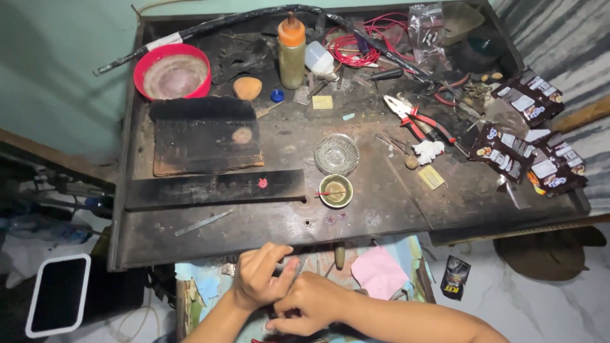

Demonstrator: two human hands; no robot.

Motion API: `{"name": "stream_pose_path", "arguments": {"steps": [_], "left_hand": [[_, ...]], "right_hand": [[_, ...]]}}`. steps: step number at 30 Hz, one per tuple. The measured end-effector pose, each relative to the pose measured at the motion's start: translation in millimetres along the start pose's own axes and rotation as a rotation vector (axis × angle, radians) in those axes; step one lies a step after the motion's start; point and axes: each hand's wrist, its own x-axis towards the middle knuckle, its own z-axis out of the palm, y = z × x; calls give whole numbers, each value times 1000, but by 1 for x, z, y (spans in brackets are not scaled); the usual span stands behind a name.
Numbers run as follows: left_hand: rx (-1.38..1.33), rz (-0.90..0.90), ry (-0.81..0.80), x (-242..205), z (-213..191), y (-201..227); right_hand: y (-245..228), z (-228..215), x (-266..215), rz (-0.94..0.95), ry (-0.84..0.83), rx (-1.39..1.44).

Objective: Soldering small jewelry components using a torch and fine hand tools on a workbench.

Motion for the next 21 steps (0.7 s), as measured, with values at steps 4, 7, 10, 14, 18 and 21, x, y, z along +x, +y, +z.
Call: {"name": "stream_pose_path", "arguments": {"steps": [4, 7, 10, 14, 18, 21], "left_hand": [[-27, -18, 16, -2, 0, -2], [-10, -48, 53, -1, -5, -5], [24, -82, 90, 0, -10, -12], [97, -106, 141, 0, -16, -18], [73, -74, 157, 4, -21, -24], [-4, -112, 237, 5, -19, -25]], "right_hand": [[-1, -16, 0, -74, 69, 34], [0, -36, 4, -135, 106, 31], [7, -48, 5, -152, 170, 23], [13, -55, -2, -167, 276, 96], [17, -61, -5, -186, 445, 145], [29, -67, -4, -184, 706, 259]]}}
